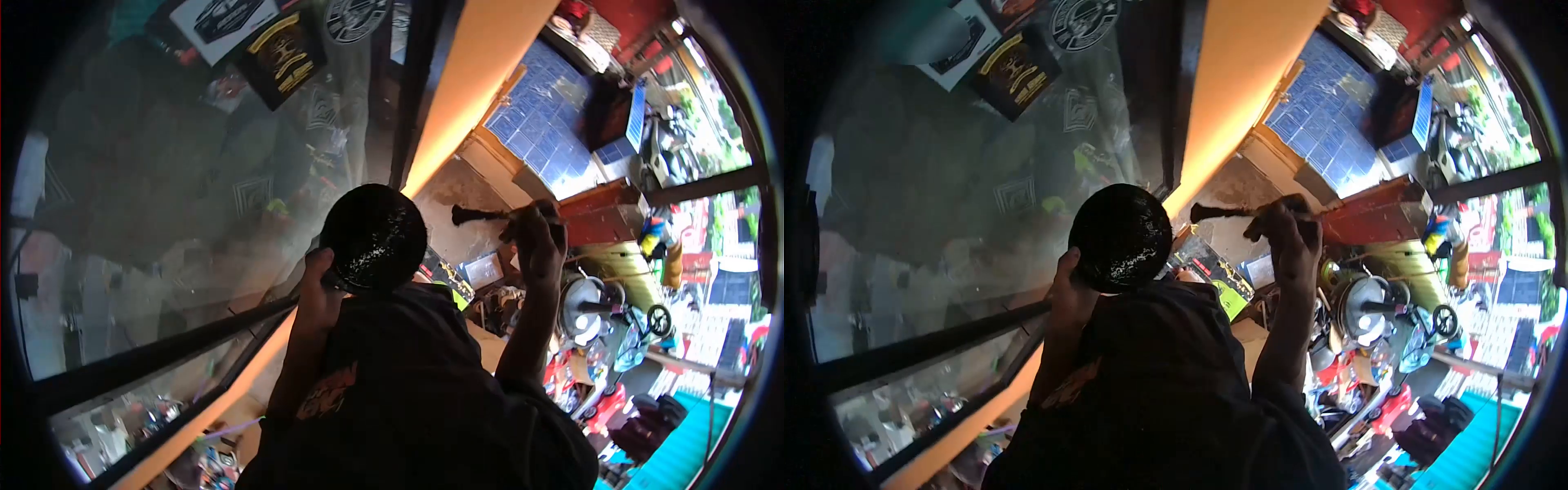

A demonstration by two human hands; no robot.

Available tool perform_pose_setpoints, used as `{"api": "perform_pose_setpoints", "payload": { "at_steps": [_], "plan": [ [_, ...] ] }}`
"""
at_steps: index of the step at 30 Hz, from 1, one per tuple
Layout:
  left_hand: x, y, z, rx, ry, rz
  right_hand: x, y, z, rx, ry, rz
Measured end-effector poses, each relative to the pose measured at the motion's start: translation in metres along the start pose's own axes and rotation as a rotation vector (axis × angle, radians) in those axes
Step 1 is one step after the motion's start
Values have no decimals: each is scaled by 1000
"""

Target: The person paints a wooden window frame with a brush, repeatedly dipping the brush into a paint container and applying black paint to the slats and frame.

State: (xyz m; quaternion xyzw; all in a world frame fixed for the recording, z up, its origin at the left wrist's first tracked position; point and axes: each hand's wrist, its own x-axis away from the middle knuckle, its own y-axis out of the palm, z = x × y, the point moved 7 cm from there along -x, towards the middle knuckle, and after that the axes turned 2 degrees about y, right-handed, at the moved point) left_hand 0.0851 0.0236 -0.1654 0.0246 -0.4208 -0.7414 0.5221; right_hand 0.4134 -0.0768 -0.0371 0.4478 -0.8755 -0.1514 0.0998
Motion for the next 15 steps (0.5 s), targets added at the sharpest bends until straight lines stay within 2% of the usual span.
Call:
{"api": "perform_pose_setpoints", "payload": {
  "at_steps": [1,3,4,6,8,9,12,15],
  "plan": [
    [0,-10,-4,11,-34,32,-1,6,1,-53,-7,-14],
    [4,21,7,42,-11,-7,0,7,18,110,-22,-73],
    [4,36,12,48,-1,-32,-2,10,28,12,62,-132],
    [0,30,8,30,64,7,-6,7,27,102,125,-74],
    [-1,10,-1,-63,90,84,-14,-5,16,67,95,-102],
    [2,19,6,-82,59,55,-17,-9,12,67,53,-95],
    [0,16,9,130,38,45,-24,-9,7,71,-4,-111],
    [5,28,15,196,-36,-17,-21,13,15,39,59,-140]
  ]
}}
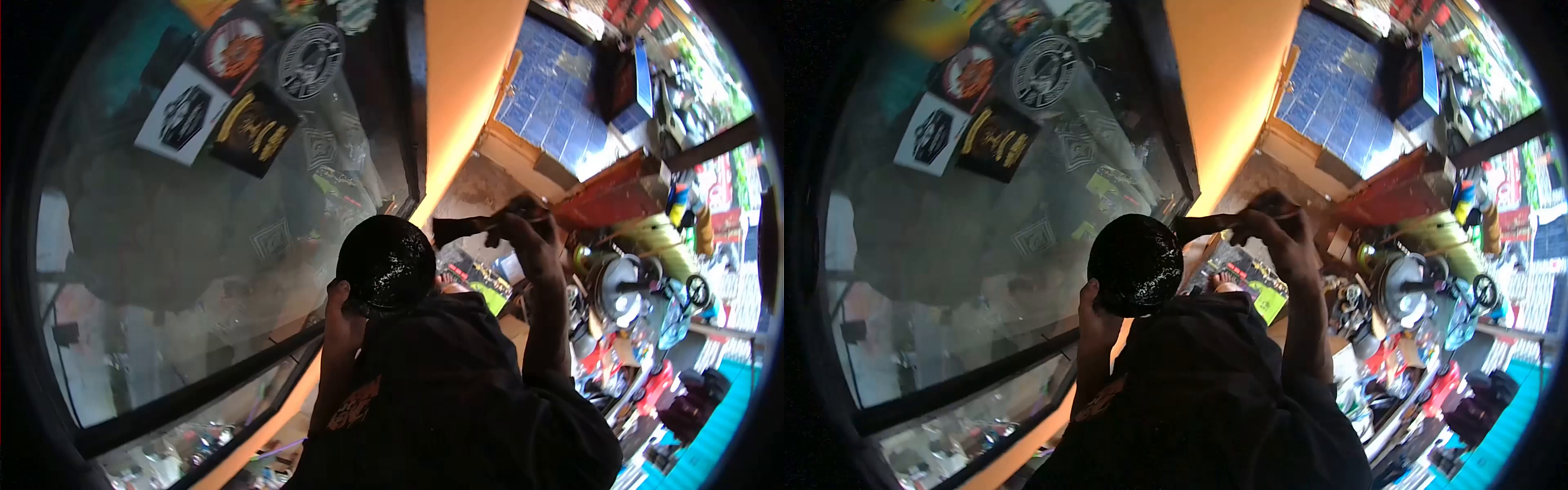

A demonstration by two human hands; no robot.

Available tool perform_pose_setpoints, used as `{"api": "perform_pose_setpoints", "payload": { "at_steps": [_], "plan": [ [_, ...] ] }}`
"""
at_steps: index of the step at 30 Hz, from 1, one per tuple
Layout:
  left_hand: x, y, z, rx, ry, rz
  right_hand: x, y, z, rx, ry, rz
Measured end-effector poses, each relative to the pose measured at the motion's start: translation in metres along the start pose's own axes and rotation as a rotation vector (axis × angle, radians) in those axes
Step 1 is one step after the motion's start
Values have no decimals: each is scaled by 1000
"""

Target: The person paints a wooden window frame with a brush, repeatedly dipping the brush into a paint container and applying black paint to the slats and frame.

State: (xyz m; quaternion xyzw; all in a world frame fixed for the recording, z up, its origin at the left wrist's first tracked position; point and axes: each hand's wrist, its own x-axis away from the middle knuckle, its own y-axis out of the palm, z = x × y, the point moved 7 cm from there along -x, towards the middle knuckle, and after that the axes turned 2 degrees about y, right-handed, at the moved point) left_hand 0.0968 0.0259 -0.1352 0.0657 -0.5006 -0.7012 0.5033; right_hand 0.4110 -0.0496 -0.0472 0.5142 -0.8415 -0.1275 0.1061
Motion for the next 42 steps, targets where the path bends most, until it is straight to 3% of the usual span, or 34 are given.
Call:
{"api": "perform_pose_setpoints", "payload": {
  "at_steps": [2,4,6,13,16,19,23,27,31,35,38,40,42],
  "plan": [
    [-4,-11,4,-248,99,-17,1,13,10,21,40,-71],
    [-6,-6,2,-3,-25,-32,1,11,24,-48,66,-94],
    [-12,-18,4,-347,114,-51,2,1,28,4,74,-56],
    [-18,-11,-9,-221,-60,-26,-1,-31,13,53,-6,70],
    [-20,-3,-7,-241,-40,-35,-10,-40,7,-140,-50,149],
    [-24,-6,-8,-279,-69,-28,-33,-16,-5,9,-106,145],
    [-21,-4,-5,-221,-57,-37,-81,36,-35,1,-389,61],
    [-9,-1,-1,-65,-23,-37,-120,64,-46,186,-724,147],
    [2,-10,5,-292,78,-3,-124,57,-2,367,-625,227],
    [10,-1,4,-97,68,24,-136,26,69,359,-341,224],
    [11,-4,5,-136,68,36,-140,43,12,410,-389,344],
    [10,3,5,-134,62,16,-144,67,-39,51,-463,302],
    [10,8,5,-153,90,-5,-152,71,-66,-69,-485,244]
  ]
}}
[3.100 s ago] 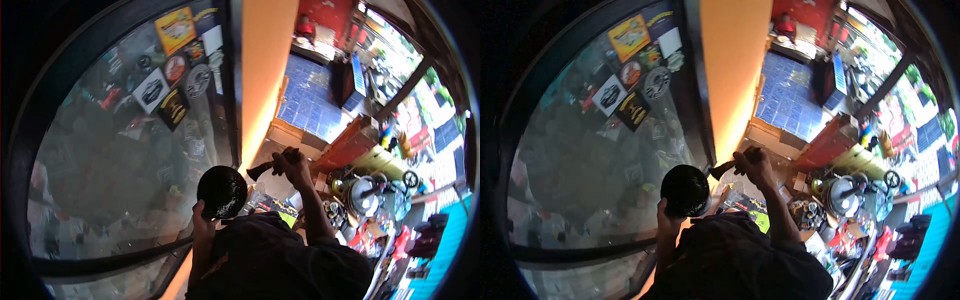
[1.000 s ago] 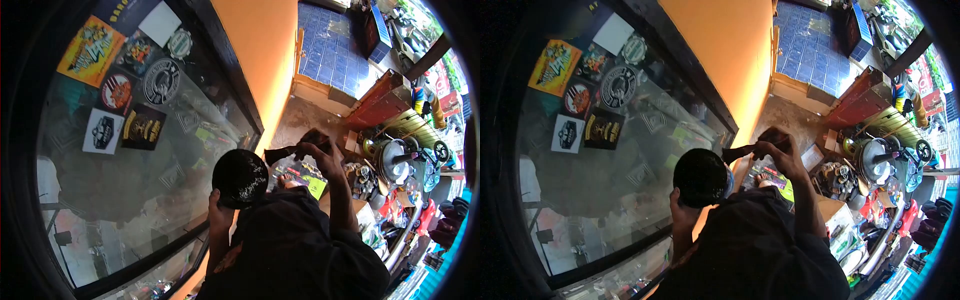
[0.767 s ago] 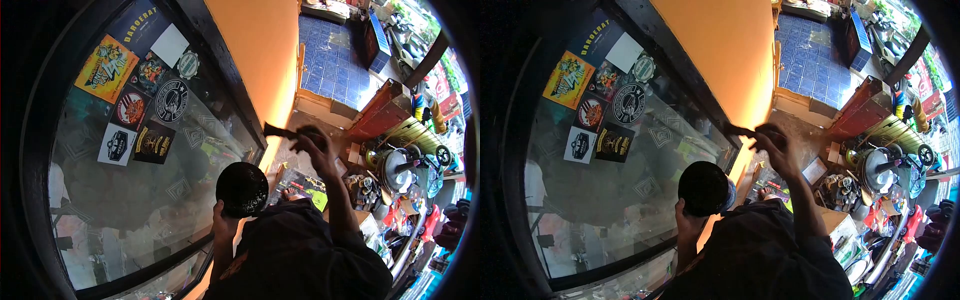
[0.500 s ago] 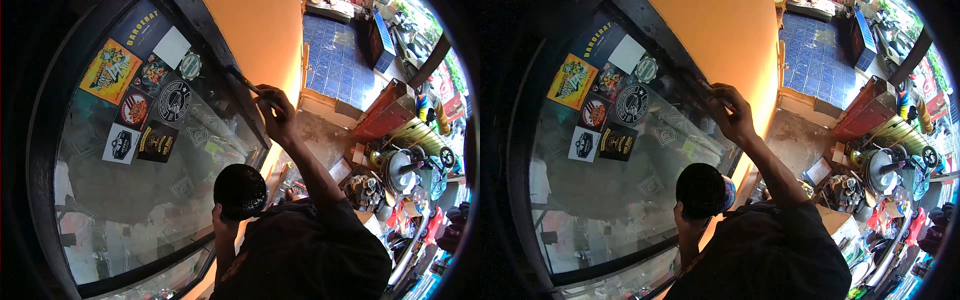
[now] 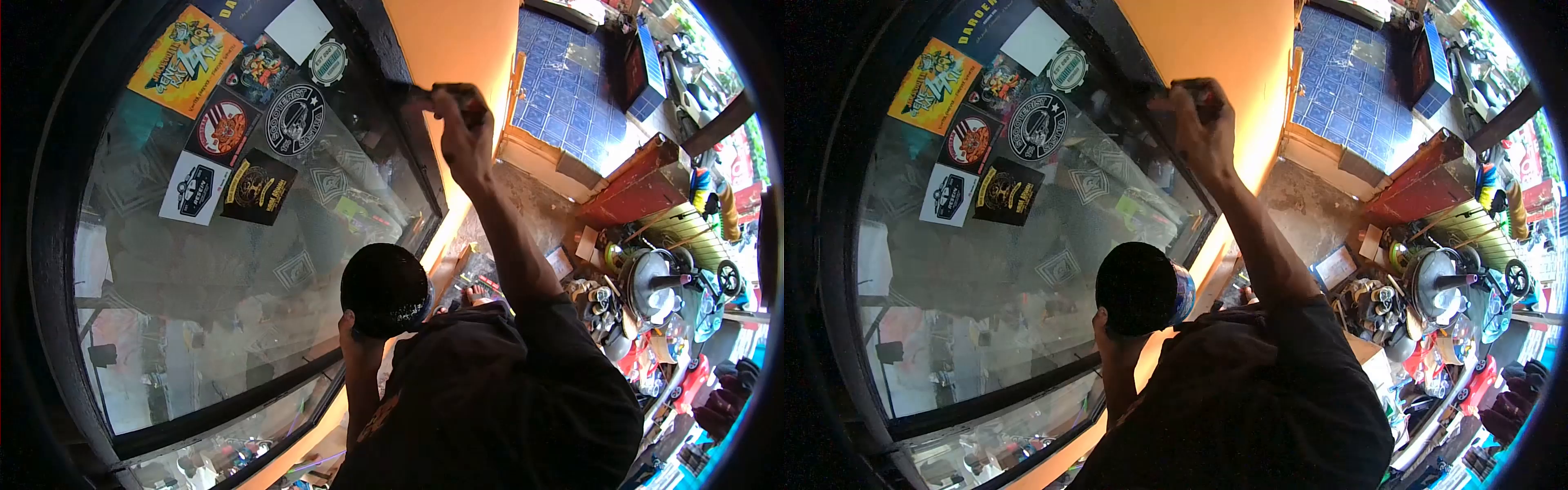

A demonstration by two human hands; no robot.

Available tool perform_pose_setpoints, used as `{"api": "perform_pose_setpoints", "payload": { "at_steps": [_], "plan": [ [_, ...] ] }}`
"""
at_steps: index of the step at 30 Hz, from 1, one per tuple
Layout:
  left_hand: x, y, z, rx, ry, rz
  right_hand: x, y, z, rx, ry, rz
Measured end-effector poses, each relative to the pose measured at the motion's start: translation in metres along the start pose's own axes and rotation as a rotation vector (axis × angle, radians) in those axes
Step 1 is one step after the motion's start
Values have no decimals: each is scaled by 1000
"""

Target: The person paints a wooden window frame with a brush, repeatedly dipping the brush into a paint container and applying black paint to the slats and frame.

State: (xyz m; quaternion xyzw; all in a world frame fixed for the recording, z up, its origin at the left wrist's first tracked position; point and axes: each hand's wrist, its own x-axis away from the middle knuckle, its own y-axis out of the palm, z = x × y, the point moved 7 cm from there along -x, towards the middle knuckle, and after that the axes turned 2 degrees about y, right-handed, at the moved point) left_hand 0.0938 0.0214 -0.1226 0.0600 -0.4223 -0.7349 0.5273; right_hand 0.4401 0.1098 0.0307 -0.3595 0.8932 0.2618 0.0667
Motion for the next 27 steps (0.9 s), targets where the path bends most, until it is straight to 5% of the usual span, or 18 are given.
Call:
{"api": "perform_pose_setpoints", "payload": {
  "at_steps": [4,7,12,15,19,21,27],
  "plan": [
    [-6,-23,-7,-164,28,38,8,-7,1,-55,-151,30],
    [-5,-6,-12,78,-58,-13,33,-27,55,-88,180,171],
    [-5,-5,-13,73,-50,-19,53,-54,99,148,215,172],
    [-9,-11,-12,-56,-59,27,37,-38,67,264,152,155],
    [-10,-1,-10,-131,-40,-39,15,3,-15,-3,42,3],
    [-11,-7,-13,-130,-37,-12,9,12,-26,-238,-179,34],
    [-1,9,-10,26,-11,-20,49,-30,83,60,10,114]
  ]
}}
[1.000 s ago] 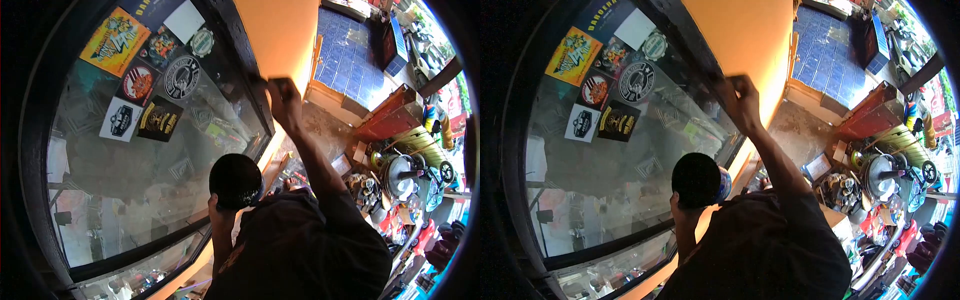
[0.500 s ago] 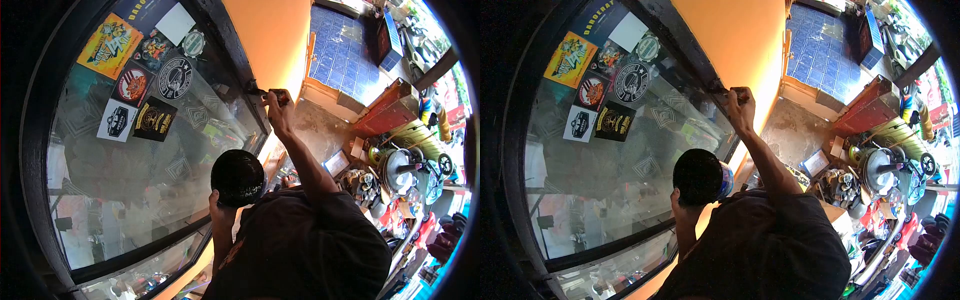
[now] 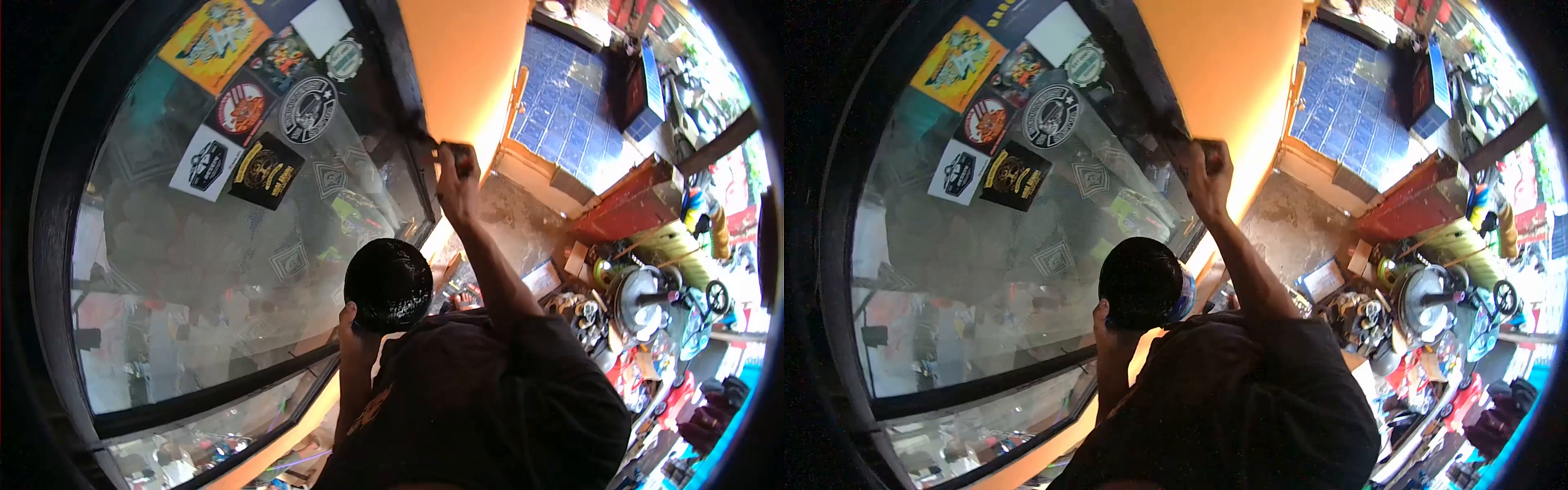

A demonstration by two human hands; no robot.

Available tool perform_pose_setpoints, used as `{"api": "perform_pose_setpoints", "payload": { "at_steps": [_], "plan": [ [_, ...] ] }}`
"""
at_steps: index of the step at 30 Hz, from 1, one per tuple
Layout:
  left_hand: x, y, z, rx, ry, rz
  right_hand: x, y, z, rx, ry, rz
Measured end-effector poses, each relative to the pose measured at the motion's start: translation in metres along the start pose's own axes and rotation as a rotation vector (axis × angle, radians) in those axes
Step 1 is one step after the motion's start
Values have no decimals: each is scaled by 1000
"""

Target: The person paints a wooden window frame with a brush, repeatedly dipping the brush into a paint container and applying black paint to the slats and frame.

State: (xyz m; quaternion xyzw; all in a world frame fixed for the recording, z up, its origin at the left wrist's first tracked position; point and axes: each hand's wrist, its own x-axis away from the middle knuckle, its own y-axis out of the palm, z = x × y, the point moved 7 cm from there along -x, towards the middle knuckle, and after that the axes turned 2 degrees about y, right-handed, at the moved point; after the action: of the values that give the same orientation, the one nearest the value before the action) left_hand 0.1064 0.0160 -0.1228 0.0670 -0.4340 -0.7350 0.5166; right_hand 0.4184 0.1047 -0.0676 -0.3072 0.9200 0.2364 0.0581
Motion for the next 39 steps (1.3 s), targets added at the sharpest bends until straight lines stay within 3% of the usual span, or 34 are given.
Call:
{"api": "perform_pose_setpoints", "payload": {
  "at_steps": [4,5,8,9,12,13,14,18,20,22,25,28,30,34,36,39],
  "plan": [
    [4,2,4,37,-2,-20,11,-3,-15,352,3,-148],
    [0,-28,3,-454,215,-30,5,6,-30,477,-73,-241],
    [-4,-52,-11,128,16,171,-12,40,-90,735,-180,-451],
    [-6,-52,-10,-138,100,103,-21,49,-109,711,-246,-431],
    [5,6,11,46,68,70,-34,68,-146,487,-591,-337],
    [7,2,10,-5,80,50,-27,70,-159,577,-705,-316],
    [7,-5,8,7,62,39,-21,71,-166,570,-955,-267],
    [7,-34,-9,81,21,32,5,68,-139,795,-1170,-353],
    [2,-38,-10,115,45,-27,10,60,-104,923,-1076,-527],
    [5,-30,-1,77,44,2,6,49,-75,1010,-818,-638],
    [3,-44,-3,45,72,100,-11,43,-61,943,-416,-619],
    [4,-35,9,3,83,74,-36,61,-99,813,-392,-591],
    [5,-28,14,-9,77,38,-47,73,-143,706,-506,-440],
    [6,-24,13,25,79,52,-26,74,-204,227,-1114,-148],
    [4,-23,9,63,73,40,-35,69,-175,309,-1068,-135],
    [0,-29,2,71,56,-7,-31,61,-127,401,-792,-237]
  ]
}}
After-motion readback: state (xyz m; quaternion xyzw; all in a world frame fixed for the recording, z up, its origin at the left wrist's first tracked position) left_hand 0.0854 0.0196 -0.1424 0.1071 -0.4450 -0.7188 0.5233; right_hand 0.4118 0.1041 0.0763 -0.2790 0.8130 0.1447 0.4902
